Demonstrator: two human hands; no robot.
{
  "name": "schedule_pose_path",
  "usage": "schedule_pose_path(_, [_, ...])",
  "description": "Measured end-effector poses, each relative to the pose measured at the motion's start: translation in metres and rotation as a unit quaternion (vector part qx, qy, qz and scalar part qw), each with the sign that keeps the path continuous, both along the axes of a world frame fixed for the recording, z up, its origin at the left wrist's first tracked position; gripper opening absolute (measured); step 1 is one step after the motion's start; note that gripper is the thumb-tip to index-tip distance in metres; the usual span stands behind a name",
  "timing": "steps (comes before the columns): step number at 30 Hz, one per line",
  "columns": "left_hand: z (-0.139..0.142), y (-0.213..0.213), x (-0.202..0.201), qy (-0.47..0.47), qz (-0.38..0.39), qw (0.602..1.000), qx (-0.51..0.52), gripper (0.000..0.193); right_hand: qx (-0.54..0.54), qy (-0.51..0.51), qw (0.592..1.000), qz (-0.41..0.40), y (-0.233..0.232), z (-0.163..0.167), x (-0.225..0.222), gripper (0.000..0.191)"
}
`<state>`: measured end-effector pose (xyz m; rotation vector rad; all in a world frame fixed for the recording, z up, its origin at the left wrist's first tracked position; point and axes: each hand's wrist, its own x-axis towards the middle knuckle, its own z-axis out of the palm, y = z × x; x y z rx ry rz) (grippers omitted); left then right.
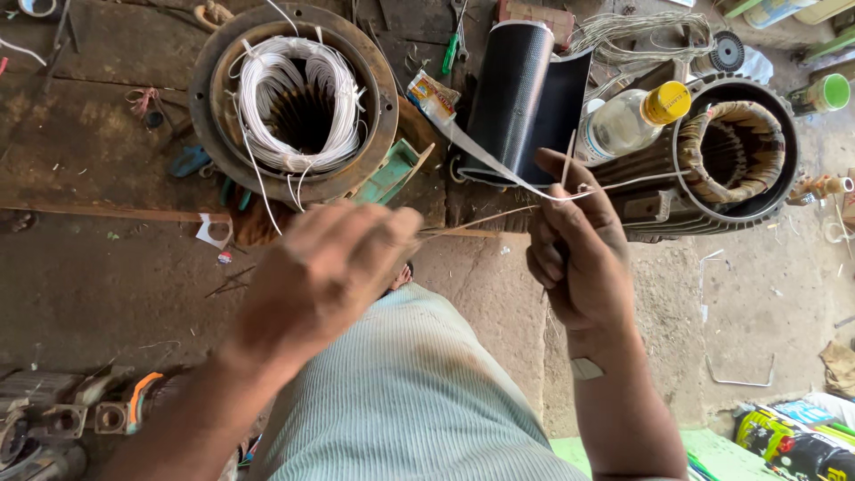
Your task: The person works at a cluttered workbench on an electric motor stator with white windings. They handle a black insulating sheet and white insulating ribbon, fold and press the material, cut pieces with pliers, and fit a small insulating ring component by hand.
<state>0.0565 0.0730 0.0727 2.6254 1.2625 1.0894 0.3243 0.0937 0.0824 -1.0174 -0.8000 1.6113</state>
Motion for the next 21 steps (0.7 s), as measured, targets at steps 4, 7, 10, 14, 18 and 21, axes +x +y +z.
schedule_pose_path(4, [0.001,-0.002,0.022,0.027,0.003,1.000,0.015,0.022,-0.011,-0.030,0.999,-0.029,-0.005,-0.001,-0.008,0.048])
schedule_pose_path(7, [0.006,-0.002,0.028,-0.053,-0.004,0.998,-0.040,0.021,-0.004,-0.029,0.999,-0.031,-0.007,0.000,-0.010,0.047])
schedule_pose_path(10, [0.016,-0.001,0.030,-0.121,0.006,0.987,-0.102,0.014,-0.008,-0.048,0.998,-0.036,-0.008,0.000,-0.009,0.047])
schedule_pose_path(14, [0.027,-0.011,0.008,-0.066,0.066,0.991,-0.097,0.013,-0.010,-0.049,0.998,-0.047,-0.007,-0.007,-0.003,0.047])
schedule_pose_path(18, [0.021,-0.018,-0.001,-0.061,0.125,0.986,-0.092,0.013,-0.005,-0.031,0.999,-0.029,-0.002,-0.024,0.000,0.049])
schedule_pose_path(21, [0.015,-0.021,-0.005,-0.228,0.083,0.954,-0.178,0.013,-0.037,-0.130,0.985,0.109,-0.003,-0.036,-0.007,0.048])
